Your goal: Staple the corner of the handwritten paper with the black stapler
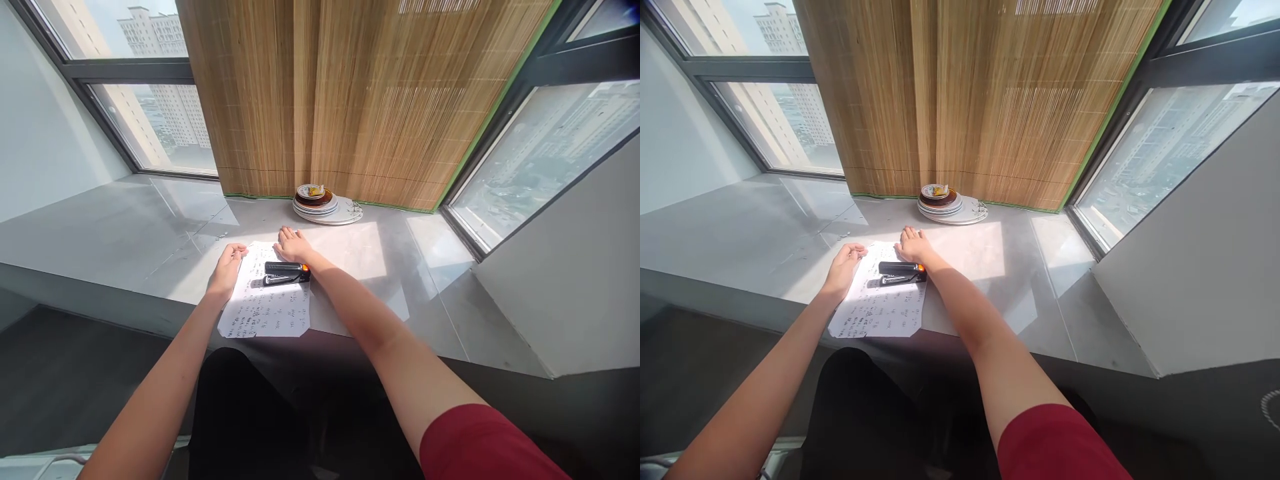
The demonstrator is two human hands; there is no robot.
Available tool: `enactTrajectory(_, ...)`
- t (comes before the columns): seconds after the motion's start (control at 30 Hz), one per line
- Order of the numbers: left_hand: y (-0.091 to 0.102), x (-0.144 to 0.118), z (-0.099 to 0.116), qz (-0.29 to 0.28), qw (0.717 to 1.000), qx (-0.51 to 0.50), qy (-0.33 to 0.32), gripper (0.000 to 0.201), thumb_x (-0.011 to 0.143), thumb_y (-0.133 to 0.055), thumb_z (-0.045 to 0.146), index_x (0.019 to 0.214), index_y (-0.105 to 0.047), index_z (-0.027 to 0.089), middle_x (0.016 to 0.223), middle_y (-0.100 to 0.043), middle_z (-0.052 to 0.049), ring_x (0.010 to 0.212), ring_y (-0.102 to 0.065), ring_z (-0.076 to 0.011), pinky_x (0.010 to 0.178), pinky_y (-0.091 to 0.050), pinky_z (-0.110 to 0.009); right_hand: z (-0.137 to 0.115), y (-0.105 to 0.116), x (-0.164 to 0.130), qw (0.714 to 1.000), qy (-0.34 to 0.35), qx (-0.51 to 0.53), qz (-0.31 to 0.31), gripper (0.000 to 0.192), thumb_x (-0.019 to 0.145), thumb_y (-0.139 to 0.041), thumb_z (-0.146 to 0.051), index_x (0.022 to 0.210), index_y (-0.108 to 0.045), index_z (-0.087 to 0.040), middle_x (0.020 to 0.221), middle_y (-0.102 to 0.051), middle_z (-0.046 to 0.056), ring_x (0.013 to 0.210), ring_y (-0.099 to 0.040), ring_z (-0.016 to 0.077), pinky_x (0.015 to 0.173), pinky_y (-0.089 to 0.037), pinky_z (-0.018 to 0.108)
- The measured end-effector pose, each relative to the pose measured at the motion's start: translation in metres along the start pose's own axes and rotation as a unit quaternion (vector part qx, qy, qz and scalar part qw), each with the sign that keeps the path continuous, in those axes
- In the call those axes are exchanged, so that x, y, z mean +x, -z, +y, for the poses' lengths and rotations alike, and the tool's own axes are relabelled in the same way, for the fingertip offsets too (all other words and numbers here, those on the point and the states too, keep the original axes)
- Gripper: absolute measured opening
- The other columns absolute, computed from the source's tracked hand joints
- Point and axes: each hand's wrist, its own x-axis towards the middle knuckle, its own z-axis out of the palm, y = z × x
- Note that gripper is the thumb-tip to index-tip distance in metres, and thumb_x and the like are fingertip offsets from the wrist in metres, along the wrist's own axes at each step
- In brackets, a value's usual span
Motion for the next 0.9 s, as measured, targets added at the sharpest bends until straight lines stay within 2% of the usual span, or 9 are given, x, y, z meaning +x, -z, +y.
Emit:
enactTrajectory(0.27,0.0,-0.002,0.002,-0.008,0.997,0.072,0.002,0.02,0.103,-0.056,0.042,0.109,-0.066,0.025,0.133,-0.069,-0.011,0.136,-0.061,-0.0306,0.12,-0.043,-0.049,-0.008,0.012,-0.013,1.0,-0.008,-0.008,-0.01,0.069,0.112,-0.035,-0.045,0.168,-0.039,-0.005,0.184,-0.02,0.021,0.173,-0.017,0.0349,0.139,-0.011,0.062)
enactTrajectory(0.4,0.003,0.001,-0.003,-0.009,0.997,0.074,0.0,0.023,0.1,-0.056,0.043,0.107,-0.067,0.024,0.131,-0.069,-0.012,0.131,-0.062,-0.0313,0.117,-0.045,-0.049,0.001,0.016,-0.026,1.0,-0.015,-0.021,-0.007,0.066,0.113,-0.034,-0.043,0.168,-0.04,-0.007,0.184,-0.021,0.02,0.173,-0.018,0.0335,0.139,-0.011,0.062)
enactTrajectory(0.53,0.004,0.003,-0.008,-0.011,0.995,0.092,-0.029,0.025,0.099,-0.053,0.041,0.107,-0.069,0.024,0.128,-0.068,-0.011,0.128,-0.063,-0.0295,0.119,-0.043,-0.049,0.042,0.034,-0.061,0.999,-0.026,-0.04,0.007,0.061,0.113,-0.034,-0.04,0.169,-0.046,-0.019,0.184,-0.027,0.017,0.172,-0.021,0.0353,0.136,-0.016,0.068)
enactTrajectory(0.67,0.003,0.004,-0.01,-0.011,0.994,0.103,-0.043,0.026,0.097,-0.054,0.04,0.107,-0.07,0.023,0.129,-0.065,-0.012,0.124,-0.063,-0.0294,0.116,-0.047,-0.048,0.106,0.067,-0.119,0.998,-0.044,-0.05,0.019,0.059,0.113,-0.036,-0.038,0.169,-0.049,-0.027,0.181,-0.035,0.015,0.171,-0.024,0.0378,0.134,-0.019,0.073)
enactTrajectory(0.77,0.002,0.005,-0.011,-0.011,0.99,0.129,-0.051,0.027,0.098,-0.053,0.04,0.106,-0.072,0.023,0.127,-0.064,-0.011,0.119,-0.064,-0.0294,0.116,-0.048,-0.05,0.149,0.089,-0.166,0.993,-0.088,-0.075,0.017,0.06,0.113,-0.032,-0.038,0.171,-0.048,-0.029,0.182,-0.032,0.013,0.171,-0.023,0.037,0.134,-0.021,0.072)
enactTrajectory(0.83,0.0,0.003,-0.009,-0.015,0.985,0.163,-0.058,0.028,0.099,-0.052,0.041,0.106,-0.072,0.024,0.124,-0.063,-0.01,0.114,-0.065,-0.0293,0.115,-0.049,-0.052,0.167,0.096,-0.191,0.991,-0.103,-0.089,0.015,0.06,0.113,-0.032,-0.038,0.171,-0.048,-0.03,0.183,-0.029,0.01,0.17,-0.027,0.0355,0.135,-0.023,0.069)
enactTrajectory(0.9,-0.009,-0.002,-0.004,-0.059,0.976,0.191,-0.09,0.027,0.1,-0.053,0.04,0.107,-0.074,0.025,0.124,-0.062,-0.01,0.112,-0.065,-0.0291,0.111,-0.054,-0.052,0.176,0.098,-0.205,0.99,-0.106,-0.094,0.018,0.06,0.113,-0.032,-0.038,0.17,-0.049,-0.031,0.184,-0.027,0.008,0.168,-0.033,0.0347,0.136,-0.024,0.066)
